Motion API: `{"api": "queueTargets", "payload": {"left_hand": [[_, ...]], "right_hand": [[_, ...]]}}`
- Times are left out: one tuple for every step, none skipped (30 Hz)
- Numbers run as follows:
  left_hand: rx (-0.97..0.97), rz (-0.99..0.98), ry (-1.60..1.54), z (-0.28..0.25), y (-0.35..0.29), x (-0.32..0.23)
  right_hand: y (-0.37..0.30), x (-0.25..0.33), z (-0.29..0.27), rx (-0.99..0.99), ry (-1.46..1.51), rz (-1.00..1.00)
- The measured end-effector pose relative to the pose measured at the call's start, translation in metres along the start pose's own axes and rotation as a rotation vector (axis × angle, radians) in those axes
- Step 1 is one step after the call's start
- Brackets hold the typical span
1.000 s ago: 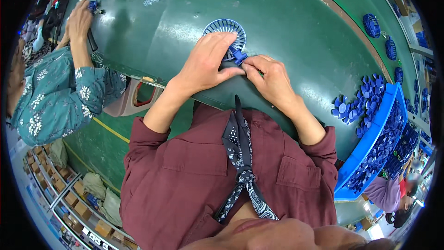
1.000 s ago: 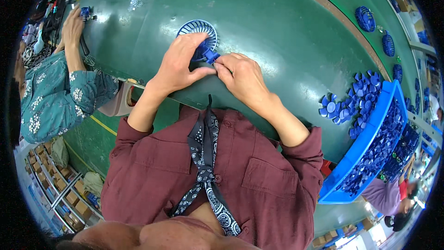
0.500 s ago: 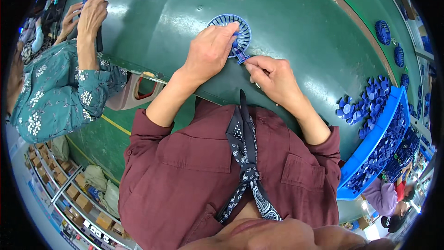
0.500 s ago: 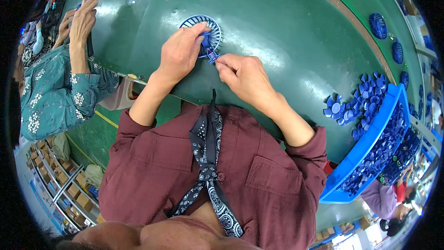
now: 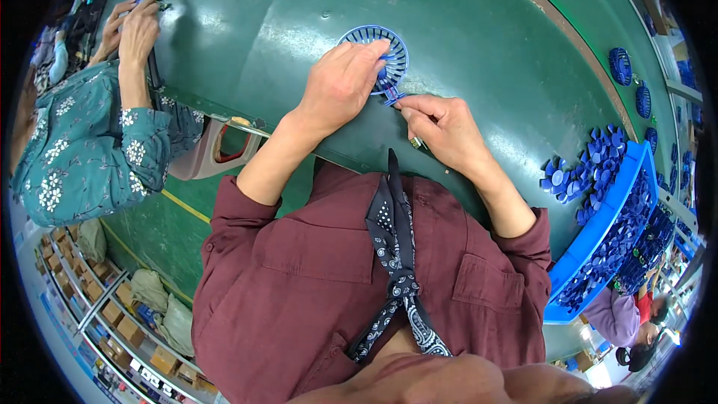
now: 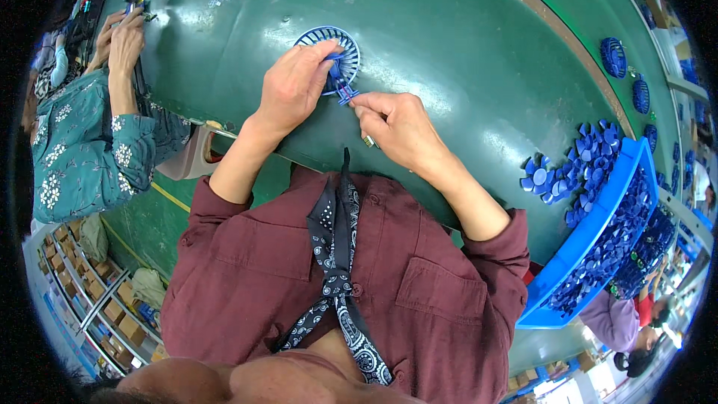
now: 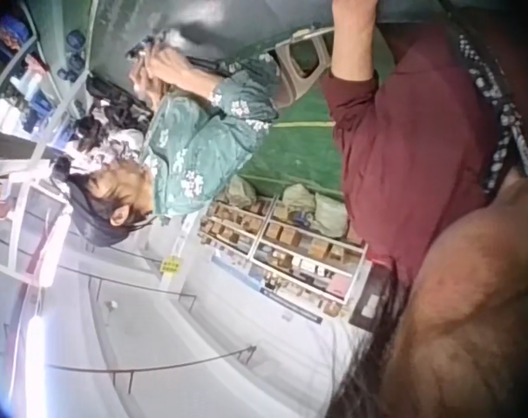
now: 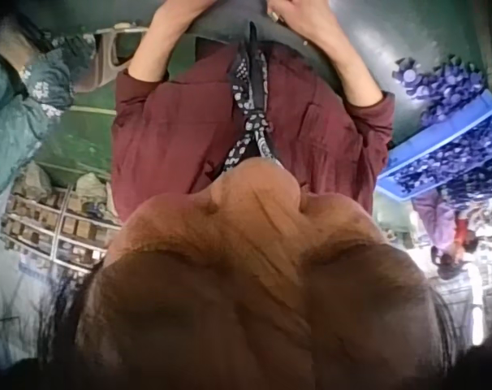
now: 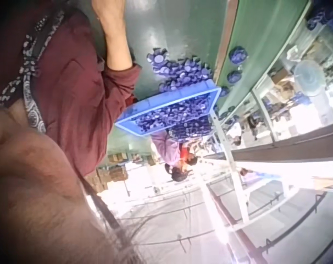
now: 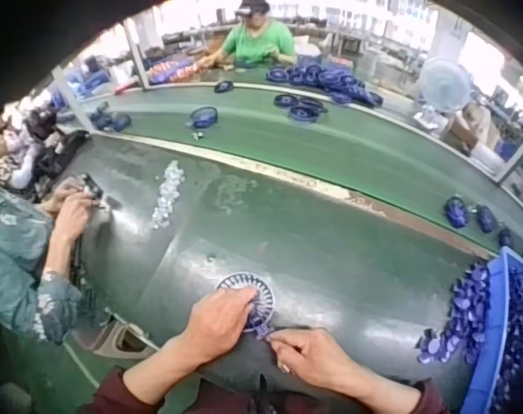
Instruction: The person assembles mini fans by picking up fan casings and fan blades, pressing each blade into a casing by hand, and placing the assembled fan components onto the conveyor belt.
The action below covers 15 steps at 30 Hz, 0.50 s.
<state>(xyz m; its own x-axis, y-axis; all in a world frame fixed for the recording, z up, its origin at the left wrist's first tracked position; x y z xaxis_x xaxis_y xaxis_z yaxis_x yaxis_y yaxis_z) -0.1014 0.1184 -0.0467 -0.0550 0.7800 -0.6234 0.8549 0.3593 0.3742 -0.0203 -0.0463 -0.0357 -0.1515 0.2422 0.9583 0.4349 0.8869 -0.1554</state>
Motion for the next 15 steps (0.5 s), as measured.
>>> {"api": "queueTargets", "payload": {"left_hand": [[-0.001,0.001,-0.002,-0.002,0.001,0.000],[-0.017,0.030,-0.043,-0.005,0.001,-0.002],[-0.031,0.062,-0.087,-0.008,0.001,-0.004],[-0.044,0.132,-0.069,-0.012,-0.001,-0.005],[-0.039,0.138,-0.020,-0.020,-0.002,-0.010],[-0.033,0.142,0.030,-0.026,-0.004,-0.015],[-0.050,0.137,0.065,-0.028,-0.007,-0.015],[-0.047,0.136,0.062,-0.027,-0.007,-0.013],[-0.008,0.167,0.091,-0.025,-0.008,-0.011],[0.031,0.197,0.119,-0.023,-0.010,-0.009],[0.016,0.206,0.099,-0.019,-0.012,-0.006],[0.019,0.206,0.096,-0.018,-0.012,-0.005],[0.018,0.199,0.072,-0.018,-0.012,-0.004],[0.018,0.194,0.047,-0.018,-0.012,-0.002],[0.020,0.193,0.044,-0.018,-0.012,-0.001]], "right_hand": [[0.002,0.001,-0.001,-0.016,0.019,-0.006],[0.002,0.000,0.000,-0.017,0.018,-0.006],[0.000,-0.002,0.001,-0.048,0.076,0.011],[0.000,-0.003,0.001,-0.079,0.136,0.027],[0.000,-0.002,0.000,-0.083,0.134,0.029],[0.001,0.000,0.001,-0.091,0.159,0.026],[0.002,0.001,0.003,-0.098,0.184,0.023],[0.002,0.001,0.004,-0.101,0.185,0.026],[0.003,0.001,0.006,-0.103,0.185,0.022],[0.004,0.002,0.007,-0.105,0.185,0.018],[0.006,0.002,0.009,-0.105,0.187,0.021],[0.007,0.002,0.009,-0.111,0.151,0.001],[0.008,0.003,0.010,-0.117,0.115,-0.019],[0.009,0.004,0.011,-0.120,0.115,-0.015],[0.009,0.004,0.013,-0.120,0.125,-0.012]]}}
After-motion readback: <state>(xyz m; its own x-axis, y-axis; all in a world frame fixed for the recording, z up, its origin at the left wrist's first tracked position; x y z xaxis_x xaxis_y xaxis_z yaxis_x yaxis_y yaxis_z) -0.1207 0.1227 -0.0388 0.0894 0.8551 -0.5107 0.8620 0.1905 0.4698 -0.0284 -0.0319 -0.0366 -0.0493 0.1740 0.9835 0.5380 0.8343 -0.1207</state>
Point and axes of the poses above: each hand's wrist, its own y-axis towards the middle knuckle, its own z-axis out of the palm, x = y × z, the point moved 3 cm from there along y, towards the middle knuckle, and after that the axes turned 13 degrees about -z, right-handed, at the moved point
